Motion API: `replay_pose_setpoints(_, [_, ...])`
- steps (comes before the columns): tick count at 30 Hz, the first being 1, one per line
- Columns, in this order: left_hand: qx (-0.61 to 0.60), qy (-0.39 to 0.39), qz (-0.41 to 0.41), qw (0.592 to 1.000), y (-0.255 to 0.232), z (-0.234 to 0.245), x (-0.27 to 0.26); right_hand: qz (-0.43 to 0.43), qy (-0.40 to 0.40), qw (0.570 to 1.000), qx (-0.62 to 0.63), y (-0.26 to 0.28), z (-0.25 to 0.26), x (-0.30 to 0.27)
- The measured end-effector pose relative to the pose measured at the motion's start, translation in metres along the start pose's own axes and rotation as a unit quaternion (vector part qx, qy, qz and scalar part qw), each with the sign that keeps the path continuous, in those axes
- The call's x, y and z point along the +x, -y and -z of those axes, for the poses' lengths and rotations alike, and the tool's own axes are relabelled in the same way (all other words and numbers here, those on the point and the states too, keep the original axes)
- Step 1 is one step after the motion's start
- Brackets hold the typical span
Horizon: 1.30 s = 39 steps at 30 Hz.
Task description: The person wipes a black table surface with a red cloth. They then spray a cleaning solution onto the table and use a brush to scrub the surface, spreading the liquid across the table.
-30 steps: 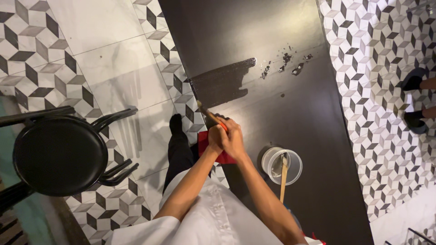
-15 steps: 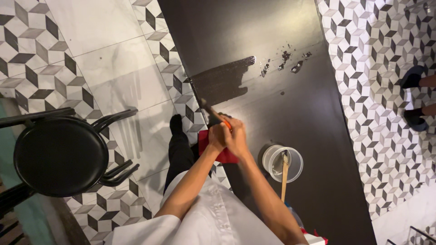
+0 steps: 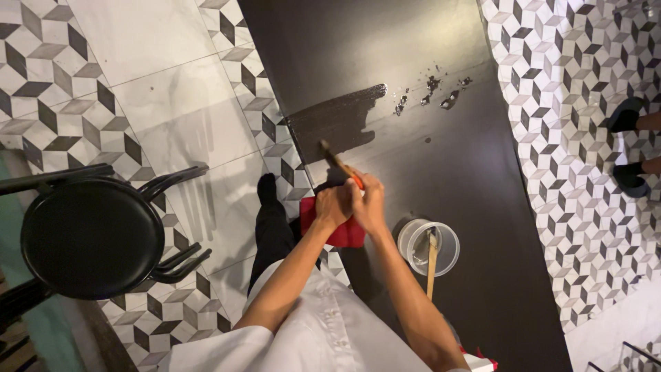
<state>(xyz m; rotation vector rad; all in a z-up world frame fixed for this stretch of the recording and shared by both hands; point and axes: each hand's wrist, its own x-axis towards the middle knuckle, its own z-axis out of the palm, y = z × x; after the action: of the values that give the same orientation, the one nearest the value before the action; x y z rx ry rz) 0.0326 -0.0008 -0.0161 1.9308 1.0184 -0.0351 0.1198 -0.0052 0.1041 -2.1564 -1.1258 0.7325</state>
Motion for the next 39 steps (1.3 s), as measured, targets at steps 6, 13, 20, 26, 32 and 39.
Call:
replay_pose_setpoints(6, [0.008,-0.067,-0.066,0.996,0.018,-0.026,-0.001,-0.009,0.046,0.998,0.047,-0.006,-0.015,-0.009])
replay_pose_setpoints(13, [0.0,-0.063,-0.01,0.998,-0.014,0.015,-0.004,-0.156,-0.041,0.981,0.109,-0.063,0.015,0.008])
replay_pose_setpoints(20, [-0.01,-0.048,-0.025,0.998,-0.024,0.023,-0.002,-0.132,-0.142,0.98,0.036,-0.1,0.059,0.042])
replay_pose_setpoints(26, [-0.037,-0.027,-0.057,0.997,-0.031,0.022,0.008,-0.099,-0.061,0.992,0.042,-0.077,0.047,0.03])
replay_pose_setpoints(32, [-0.032,0.017,-0.046,0.998,-0.048,0.023,0.022,-0.083,0.007,0.991,0.101,-0.061,0.039,0.019])
replay_pose_setpoints(39, [-0.049,0.001,-0.069,0.996,-0.058,0.017,0.037,-0.221,-0.059,0.967,0.111,-0.105,0.076,0.036])
